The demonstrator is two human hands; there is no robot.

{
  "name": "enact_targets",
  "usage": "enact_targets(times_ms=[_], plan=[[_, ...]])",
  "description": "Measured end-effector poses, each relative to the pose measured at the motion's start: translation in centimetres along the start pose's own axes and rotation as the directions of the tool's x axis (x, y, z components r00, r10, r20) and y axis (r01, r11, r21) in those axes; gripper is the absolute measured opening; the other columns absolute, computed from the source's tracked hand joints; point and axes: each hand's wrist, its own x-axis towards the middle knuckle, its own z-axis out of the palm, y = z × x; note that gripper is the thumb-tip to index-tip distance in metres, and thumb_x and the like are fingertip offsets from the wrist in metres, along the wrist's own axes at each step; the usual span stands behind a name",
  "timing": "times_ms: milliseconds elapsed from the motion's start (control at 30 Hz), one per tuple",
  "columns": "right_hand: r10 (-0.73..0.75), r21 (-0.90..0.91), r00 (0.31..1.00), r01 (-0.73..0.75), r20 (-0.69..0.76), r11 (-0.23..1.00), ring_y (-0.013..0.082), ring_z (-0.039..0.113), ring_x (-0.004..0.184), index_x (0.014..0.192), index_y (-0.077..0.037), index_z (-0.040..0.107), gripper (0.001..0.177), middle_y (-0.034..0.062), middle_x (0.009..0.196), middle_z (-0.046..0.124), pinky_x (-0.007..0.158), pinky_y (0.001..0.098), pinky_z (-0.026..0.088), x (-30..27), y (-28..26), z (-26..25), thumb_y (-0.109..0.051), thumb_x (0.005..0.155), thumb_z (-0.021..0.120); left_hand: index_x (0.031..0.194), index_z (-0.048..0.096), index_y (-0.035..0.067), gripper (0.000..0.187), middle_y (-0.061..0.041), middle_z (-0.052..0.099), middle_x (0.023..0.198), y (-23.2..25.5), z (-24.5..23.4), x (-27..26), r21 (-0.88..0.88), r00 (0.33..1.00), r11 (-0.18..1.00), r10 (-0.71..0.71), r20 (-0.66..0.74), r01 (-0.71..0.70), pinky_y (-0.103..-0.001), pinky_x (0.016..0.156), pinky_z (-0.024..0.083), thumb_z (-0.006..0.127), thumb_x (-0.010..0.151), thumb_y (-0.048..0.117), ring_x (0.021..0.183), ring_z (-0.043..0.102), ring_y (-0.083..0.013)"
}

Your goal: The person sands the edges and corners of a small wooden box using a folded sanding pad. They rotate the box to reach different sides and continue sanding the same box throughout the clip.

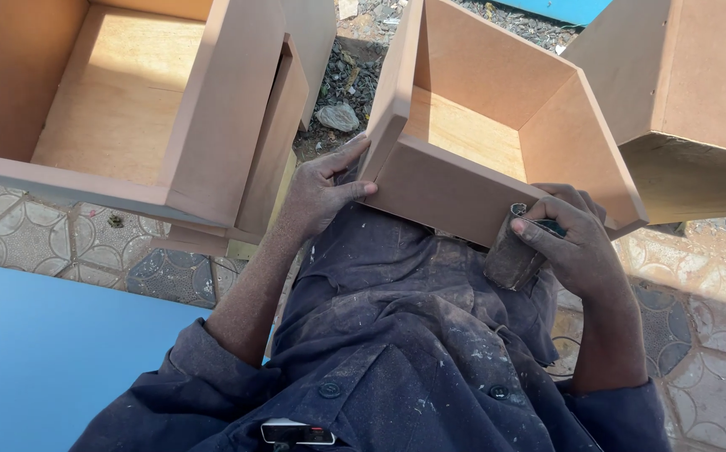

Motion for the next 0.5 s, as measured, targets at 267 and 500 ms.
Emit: enact_targets(times_ms=[267, 500], plan=[[0.02, 0.041, 1.0, -0.02, -0.008, 0.999, 0.0168, 0.053, 0.125, 0.082, -0.018, 0.067, 0.02, 0.0026, 0.129, 0.062, 0.111, 0.0349, 0.028, 0.0, -0.2, 0.2, -0.034, 0.092, 0.07, 0.134, 0.066, 0.014, 0.053, -0.01, 0.065, 0.142, 5.4, -1.0, 6.8, 0.041, 0.963, 0.963, 0.264, 0.05, -0.266, -0.034, 0.105, 0.057, 0.086, 0.088, 0.028, 0.134, 0.061, -0.0235], [-0.019, 0.023, 1.0, 0.018, 0.022, 1.0, 0.017, 0.05, 0.131, 0.082, -0.018, 0.067, 0.022, 0.0014, 0.134, 0.062, 0.115, 0.0392, 0.019, 0.7, 0.7, -0.1, -0.038, 0.092, 0.069, 0.114, 0.078, 0.013, 0.04, -0.018, 0.071, 0.13, 6.6, -0.7, 8.6, 0.057, 0.936, 0.936, 0.342, 0.087, -0.348, -0.039, 0.11, 0.048, 0.054, 0.105, 0.043, 0.13, 0.063, -0.0272]])
